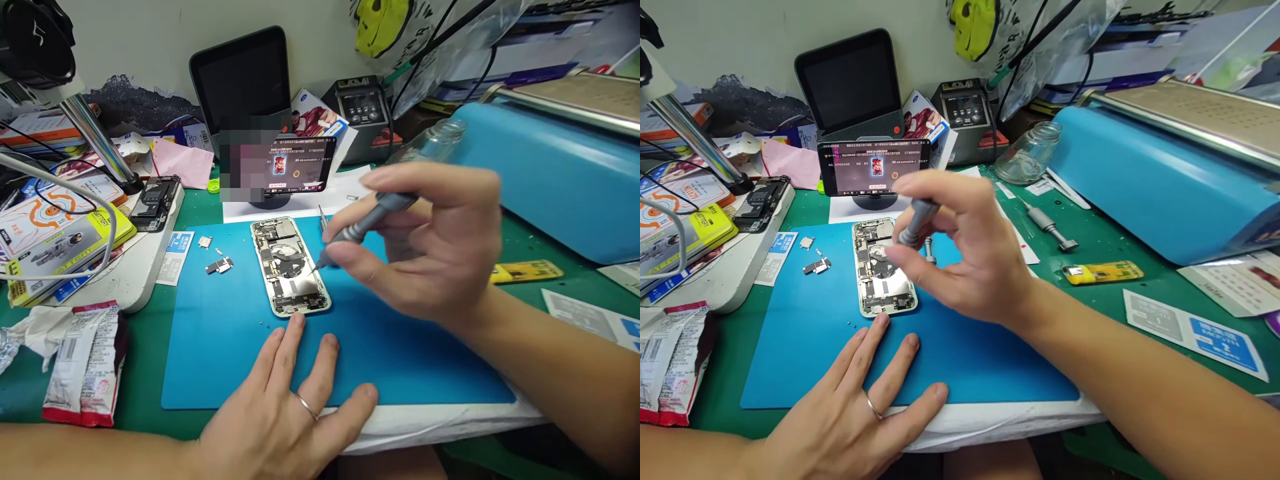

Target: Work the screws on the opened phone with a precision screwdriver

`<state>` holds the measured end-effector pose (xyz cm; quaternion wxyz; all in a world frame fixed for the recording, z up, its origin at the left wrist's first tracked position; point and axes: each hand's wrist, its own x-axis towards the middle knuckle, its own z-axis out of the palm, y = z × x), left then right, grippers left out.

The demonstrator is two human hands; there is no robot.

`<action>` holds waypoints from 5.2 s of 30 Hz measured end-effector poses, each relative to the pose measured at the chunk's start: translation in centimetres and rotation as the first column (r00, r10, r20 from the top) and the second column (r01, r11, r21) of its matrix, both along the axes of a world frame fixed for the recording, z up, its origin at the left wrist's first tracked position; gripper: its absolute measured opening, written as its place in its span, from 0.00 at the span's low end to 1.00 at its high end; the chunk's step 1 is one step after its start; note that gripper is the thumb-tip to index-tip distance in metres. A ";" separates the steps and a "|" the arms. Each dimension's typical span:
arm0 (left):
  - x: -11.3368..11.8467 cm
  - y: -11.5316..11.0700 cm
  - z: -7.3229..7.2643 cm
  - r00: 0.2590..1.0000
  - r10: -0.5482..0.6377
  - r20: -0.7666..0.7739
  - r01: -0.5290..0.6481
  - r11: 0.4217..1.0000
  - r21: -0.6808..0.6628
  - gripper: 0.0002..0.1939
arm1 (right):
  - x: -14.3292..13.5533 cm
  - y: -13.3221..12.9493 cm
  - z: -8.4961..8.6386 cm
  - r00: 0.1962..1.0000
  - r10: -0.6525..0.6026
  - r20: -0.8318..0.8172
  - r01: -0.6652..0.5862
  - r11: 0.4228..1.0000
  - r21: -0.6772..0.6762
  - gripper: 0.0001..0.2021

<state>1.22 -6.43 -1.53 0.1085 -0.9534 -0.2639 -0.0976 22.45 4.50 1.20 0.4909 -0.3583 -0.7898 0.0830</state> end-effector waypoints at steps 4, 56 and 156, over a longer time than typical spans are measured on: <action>0.0 0.0 -0.2 1.000 0.006 0.002 -0.006 1.000 0.022 0.24 | -1.5 -0.3 -0.7 0.958 0.271 -0.091 -0.269 0.963 0.036 0.26; 0.3 0.0 -0.6 0.996 0.039 0.081 -0.046 0.995 0.087 0.22 | -2.4 -0.4 -0.8 0.912 0.396 0.103 -0.409 0.891 0.196 0.21; 0.1 -0.1 -0.3 0.999 0.036 0.022 -0.038 0.997 0.069 0.23 | -1.9 -0.7 -2.5 0.925 0.379 -0.005 -0.374 0.915 0.152 0.40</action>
